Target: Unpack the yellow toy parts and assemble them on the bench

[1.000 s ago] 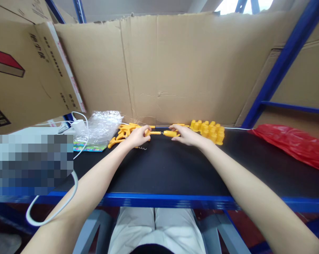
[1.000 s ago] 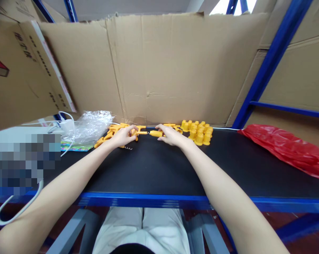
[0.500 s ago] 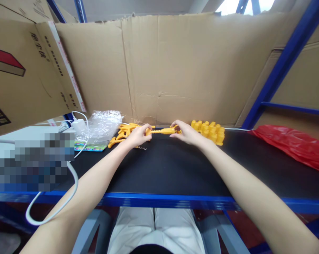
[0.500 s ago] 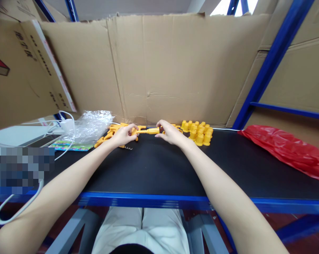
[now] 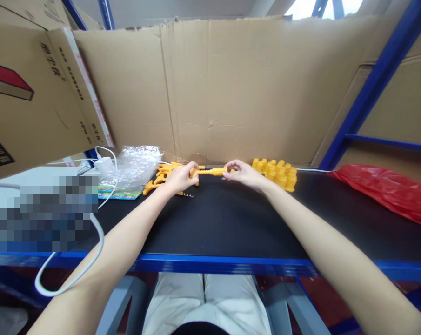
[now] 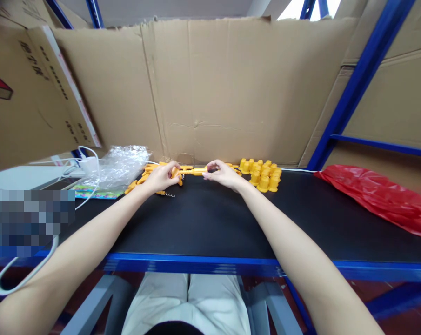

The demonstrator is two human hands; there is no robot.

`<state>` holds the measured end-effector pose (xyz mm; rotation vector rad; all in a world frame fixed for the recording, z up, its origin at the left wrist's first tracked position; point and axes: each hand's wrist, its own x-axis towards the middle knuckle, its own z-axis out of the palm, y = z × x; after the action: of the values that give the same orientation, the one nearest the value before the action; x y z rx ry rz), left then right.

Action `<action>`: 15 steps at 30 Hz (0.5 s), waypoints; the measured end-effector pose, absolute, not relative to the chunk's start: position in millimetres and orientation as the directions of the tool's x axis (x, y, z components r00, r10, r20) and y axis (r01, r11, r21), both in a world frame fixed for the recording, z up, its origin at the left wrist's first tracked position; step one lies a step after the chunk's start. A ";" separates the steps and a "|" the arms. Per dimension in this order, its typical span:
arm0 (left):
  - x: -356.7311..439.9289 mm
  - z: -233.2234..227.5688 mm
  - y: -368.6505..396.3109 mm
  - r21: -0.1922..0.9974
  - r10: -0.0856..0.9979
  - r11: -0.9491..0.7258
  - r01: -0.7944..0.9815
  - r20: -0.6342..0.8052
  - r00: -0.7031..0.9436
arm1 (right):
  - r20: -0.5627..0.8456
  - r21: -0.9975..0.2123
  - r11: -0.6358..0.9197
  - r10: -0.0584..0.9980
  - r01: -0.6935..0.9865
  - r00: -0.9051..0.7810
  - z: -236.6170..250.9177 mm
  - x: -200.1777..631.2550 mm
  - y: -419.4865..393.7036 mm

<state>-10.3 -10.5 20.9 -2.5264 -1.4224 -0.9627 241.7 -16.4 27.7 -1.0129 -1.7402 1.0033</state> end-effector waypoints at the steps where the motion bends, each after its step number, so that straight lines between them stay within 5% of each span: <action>1: -10.4 20.9 -10.8 0.220 0.741 -0.565 0.795 0.560 0.371 | 0.283 -0.910 0.358 0.906 0.212 -0.313 28.1 243.1 -16.9; 15: -4.2 21.4 -16.4 0.218 0.729 -0.562 0.798 0.586 0.353 | 0.061 -0.892 0.175 0.960 0.418 -0.274 35.4 240.0 -23.7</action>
<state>-4.2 -16.4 21.4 -2.4960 -1.4143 -0.9954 240.0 -23.7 35.4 -1.3035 -1.7962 1.0507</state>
